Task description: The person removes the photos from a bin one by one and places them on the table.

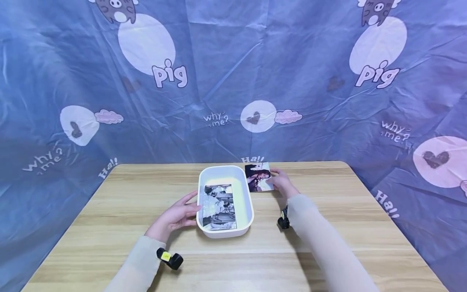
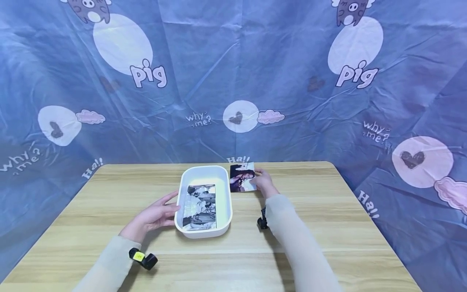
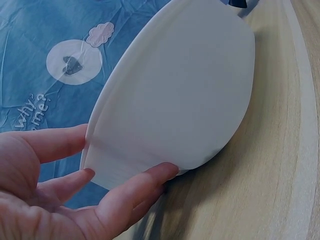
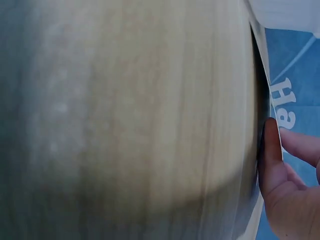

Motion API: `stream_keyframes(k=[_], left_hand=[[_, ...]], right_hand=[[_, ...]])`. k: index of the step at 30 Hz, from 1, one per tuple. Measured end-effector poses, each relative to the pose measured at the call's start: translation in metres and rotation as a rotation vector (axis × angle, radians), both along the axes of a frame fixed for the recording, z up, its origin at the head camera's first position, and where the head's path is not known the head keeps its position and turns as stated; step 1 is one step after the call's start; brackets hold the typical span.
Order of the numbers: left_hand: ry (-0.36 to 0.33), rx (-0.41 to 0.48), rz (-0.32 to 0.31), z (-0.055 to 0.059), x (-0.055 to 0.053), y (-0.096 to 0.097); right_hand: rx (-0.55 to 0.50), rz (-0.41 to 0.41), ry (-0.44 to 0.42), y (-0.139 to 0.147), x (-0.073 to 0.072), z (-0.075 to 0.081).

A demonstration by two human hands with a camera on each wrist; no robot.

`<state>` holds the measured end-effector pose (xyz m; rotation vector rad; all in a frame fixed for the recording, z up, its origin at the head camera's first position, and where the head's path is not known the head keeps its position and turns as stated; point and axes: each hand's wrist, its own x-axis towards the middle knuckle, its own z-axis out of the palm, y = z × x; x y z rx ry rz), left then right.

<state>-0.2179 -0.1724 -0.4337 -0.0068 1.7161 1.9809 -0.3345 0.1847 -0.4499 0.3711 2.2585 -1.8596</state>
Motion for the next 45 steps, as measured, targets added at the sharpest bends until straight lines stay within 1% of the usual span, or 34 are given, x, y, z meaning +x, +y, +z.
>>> stream_keyframes(k=[3, 5, 10, 12, 15, 21, 24, 27, 29, 31, 34, 36, 37, 39, 41, 42, 43, 44, 45], left_hand=[[0.001, 0.002, -0.001, 0.000, 0.001, 0.000], [0.004, -0.002, 0.002, 0.000, 0.001, 0.000], [0.013, -0.008, 0.003, 0.001, 0.001, 0.000], [0.009, -0.007, 0.004, 0.002, 0.002, 0.000], [0.010, -0.011, 0.003, 0.003, 0.001, 0.001], [0.020, -0.002, -0.005, 0.003, -0.004, 0.000], [0.015, -0.003, -0.007, 0.001, -0.005, -0.002], [0.009, -0.004, -0.010, 0.000, -0.006, -0.003], [0.009, 0.002, -0.013, -0.001, -0.007, -0.004], [0.008, 0.006, -0.016, -0.001, -0.007, -0.005], [0.003, 0.005, -0.015, 0.000, -0.007, -0.005], [0.001, -0.002, -0.016, 0.001, -0.008, -0.005], [0.000, -0.003, -0.016, 0.002, -0.008, -0.005], [-0.001, -0.005, -0.013, 0.002, -0.008, -0.005], [-0.002, -0.003, -0.013, 0.002, -0.008, -0.005], [-0.002, -0.001, -0.016, 0.002, -0.008, -0.005], [-0.006, -0.001, -0.016, 0.002, -0.007, -0.005], [-0.009, 0.001, -0.012, 0.002, -0.007, -0.005], [-0.011, 0.000, -0.012, 0.002, -0.006, -0.004]], right_hand=[[0.023, -0.018, 0.010, -0.004, 0.000, -0.001], [0.062, -0.033, 0.021, -0.006, 0.000, -0.001], [0.239, -0.059, 0.064, -0.008, 0.001, 0.002], [0.290, -0.055, 0.077, -0.008, 0.002, 0.005], [0.325, -0.032, 0.090, -0.008, 0.004, 0.008], [0.403, 0.009, 0.100, -0.005, 0.004, 0.014], [0.394, 0.027, 0.080, -0.002, 0.003, 0.020], [0.315, 0.032, 0.066, -0.002, 0.004, 0.030], [0.226, 0.016, 0.063, -0.004, 0.006, 0.041], [0.112, -0.005, 0.067, -0.008, 0.009, 0.053], [-0.018, -0.018, 0.070, -0.017, 0.016, 0.071], [-0.072, -0.022, 0.069, -0.026, 0.019, 0.080], [-0.089, -0.019, 0.074, -0.030, 0.019, 0.081], [-0.170, 0.007, 0.094, -0.038, 0.017, 0.074], [-0.265, 0.067, 0.167, -0.041, 0.004, 0.049], [-0.298, 0.089, 0.177, -0.046, 0.004, 0.042], [-0.331, 0.110, 0.186, -0.051, 0.003, 0.036], [-0.358, 0.125, 0.190, -0.057, 0.007, 0.034], [-0.356, 0.129, 0.191, -0.064, 0.013, 0.036]])
